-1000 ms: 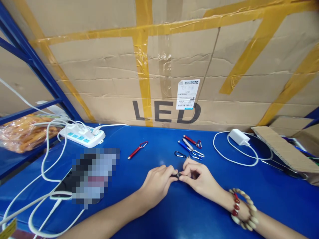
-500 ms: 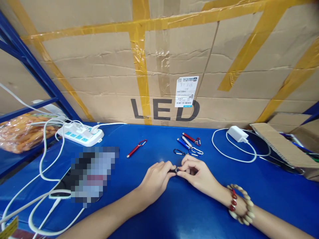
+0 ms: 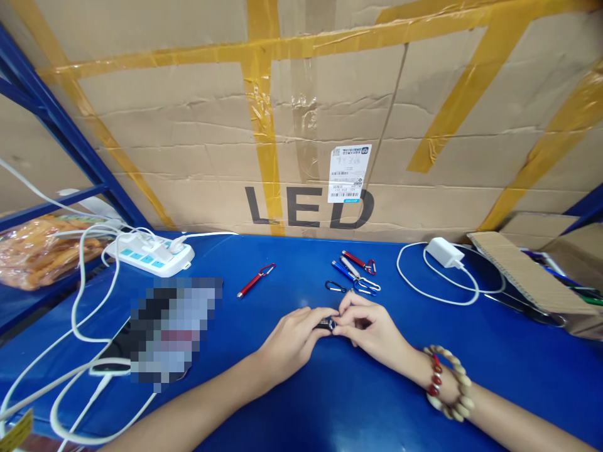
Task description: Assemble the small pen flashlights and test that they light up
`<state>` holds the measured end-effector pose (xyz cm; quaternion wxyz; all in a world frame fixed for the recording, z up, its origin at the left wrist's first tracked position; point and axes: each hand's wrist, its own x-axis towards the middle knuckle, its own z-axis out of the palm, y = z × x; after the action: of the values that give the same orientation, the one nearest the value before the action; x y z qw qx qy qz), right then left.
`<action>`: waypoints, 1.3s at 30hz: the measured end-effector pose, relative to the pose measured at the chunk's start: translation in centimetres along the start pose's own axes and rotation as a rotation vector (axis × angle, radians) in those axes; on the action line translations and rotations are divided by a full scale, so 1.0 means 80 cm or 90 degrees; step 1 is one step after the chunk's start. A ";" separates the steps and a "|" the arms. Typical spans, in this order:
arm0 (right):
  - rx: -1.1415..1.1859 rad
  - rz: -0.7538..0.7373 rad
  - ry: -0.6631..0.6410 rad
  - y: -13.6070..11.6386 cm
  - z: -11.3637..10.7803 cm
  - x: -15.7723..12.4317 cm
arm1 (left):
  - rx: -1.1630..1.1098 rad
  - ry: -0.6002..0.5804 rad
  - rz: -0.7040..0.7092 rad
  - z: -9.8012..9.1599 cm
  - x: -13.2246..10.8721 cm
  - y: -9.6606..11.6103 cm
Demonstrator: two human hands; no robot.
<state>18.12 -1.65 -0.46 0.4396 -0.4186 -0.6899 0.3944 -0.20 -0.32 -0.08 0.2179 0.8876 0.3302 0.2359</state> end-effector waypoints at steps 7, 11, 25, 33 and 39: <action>-0.088 -0.055 0.018 -0.005 0.002 -0.002 | 0.032 0.003 0.034 0.002 -0.001 -0.003; -0.088 -0.004 -0.009 -0.004 0.002 -0.001 | 0.072 0.023 0.062 0.005 -0.002 -0.004; -0.070 0.039 -0.010 -0.001 0.000 0.003 | 0.021 0.019 -0.007 0.001 0.001 0.002; -0.098 -0.001 0.038 0.001 -0.001 0.000 | 0.016 0.039 -0.026 -0.001 0.004 0.009; -0.113 -0.041 0.093 0.001 -0.004 0.000 | 0.014 0.022 -0.053 -0.004 0.007 0.010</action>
<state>18.48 -1.58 -0.45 0.4625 -0.4608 -0.7015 0.2859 0.40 -0.41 0.75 0.2118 0.8712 0.3735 0.2380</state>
